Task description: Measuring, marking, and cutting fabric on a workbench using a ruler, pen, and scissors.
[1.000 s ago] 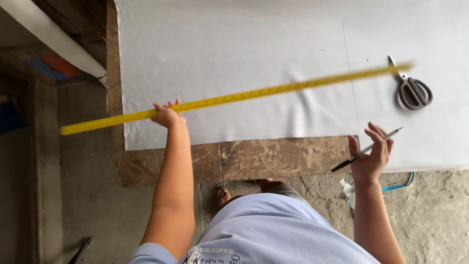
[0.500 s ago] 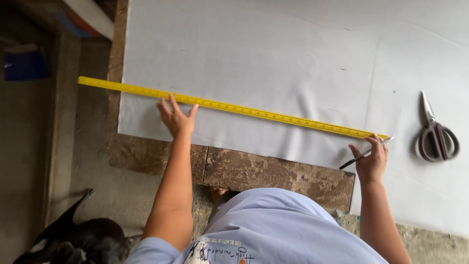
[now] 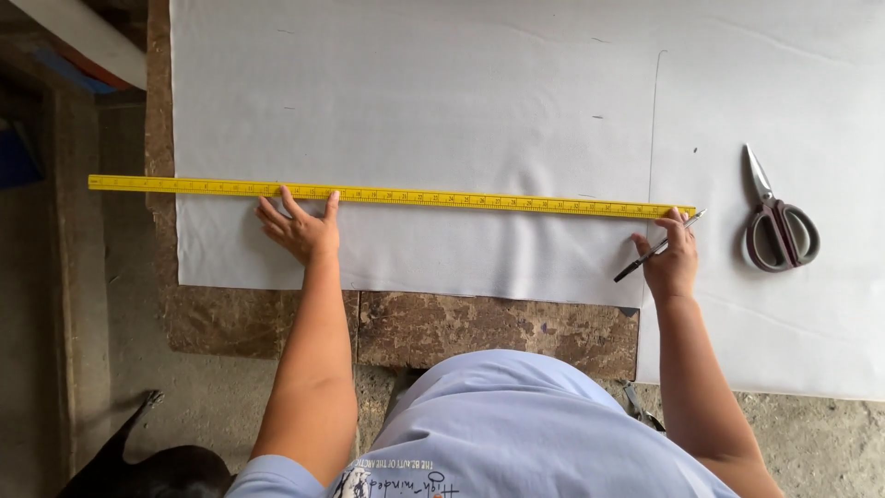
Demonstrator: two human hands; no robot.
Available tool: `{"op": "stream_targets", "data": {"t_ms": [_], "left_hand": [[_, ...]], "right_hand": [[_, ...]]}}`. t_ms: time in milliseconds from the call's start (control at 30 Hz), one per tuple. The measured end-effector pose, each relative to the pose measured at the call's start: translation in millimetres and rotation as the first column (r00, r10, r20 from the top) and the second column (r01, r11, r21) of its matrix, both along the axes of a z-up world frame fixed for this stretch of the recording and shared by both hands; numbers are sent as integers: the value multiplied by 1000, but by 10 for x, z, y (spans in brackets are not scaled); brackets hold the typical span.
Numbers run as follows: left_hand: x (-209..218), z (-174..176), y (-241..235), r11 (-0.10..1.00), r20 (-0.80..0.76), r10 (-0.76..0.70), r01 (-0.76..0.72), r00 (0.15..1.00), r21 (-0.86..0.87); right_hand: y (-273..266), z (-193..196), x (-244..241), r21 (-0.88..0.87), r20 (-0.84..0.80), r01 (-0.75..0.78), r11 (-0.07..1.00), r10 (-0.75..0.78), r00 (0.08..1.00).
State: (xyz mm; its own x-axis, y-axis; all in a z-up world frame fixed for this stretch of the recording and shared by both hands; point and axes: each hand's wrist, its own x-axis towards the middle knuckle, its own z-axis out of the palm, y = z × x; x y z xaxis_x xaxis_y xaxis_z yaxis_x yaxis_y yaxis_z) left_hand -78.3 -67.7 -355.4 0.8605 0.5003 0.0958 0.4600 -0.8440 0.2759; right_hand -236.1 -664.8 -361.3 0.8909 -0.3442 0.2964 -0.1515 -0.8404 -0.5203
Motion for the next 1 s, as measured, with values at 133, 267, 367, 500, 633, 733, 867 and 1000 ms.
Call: {"op": "stream_targets", "data": {"t_ms": [133, 267, 367, 500, 633, 733, 867, 1000], "left_hand": [[-19, 97, -62, 1000, 3, 0, 0, 1000, 29], [-32, 167, -95, 999, 59, -4, 2, 998, 43], [-15, 124, -96, 999, 129, -11, 6, 992, 38], [7, 48, -72, 999, 134, 9, -14, 991, 40], [-1, 17, -40, 998, 161, -8, -2, 987, 63], [3, 38, -42, 999, 149, -13, 5, 989, 50], [-3, -47, -27, 993, 168, -44, 25, 985, 116], [15, -52, 0, 994, 164, -54, 38, 985, 102]], "right_hand": [[111, 172, 30, 42, -88, 35, 999, -32, 996], [173, 290, 132, 139, -218, 139, 980, -107, 970], [-250, -359, 234, -180, 29, 123, 976, -120, 992], [758, -165, 1200, 334, 18, 133, 933, -147, 989], [2375, -176, 2198, 762, 6, -88, 641, 129, 992], [3791, 502, 2645, 829, -21, -317, 460, 594, 804], [5230, 734, 3066, 923, -1, -321, 212, 836, 549], [5691, 409, 3140, 707, -90, -601, 373, 891, 446]]}}
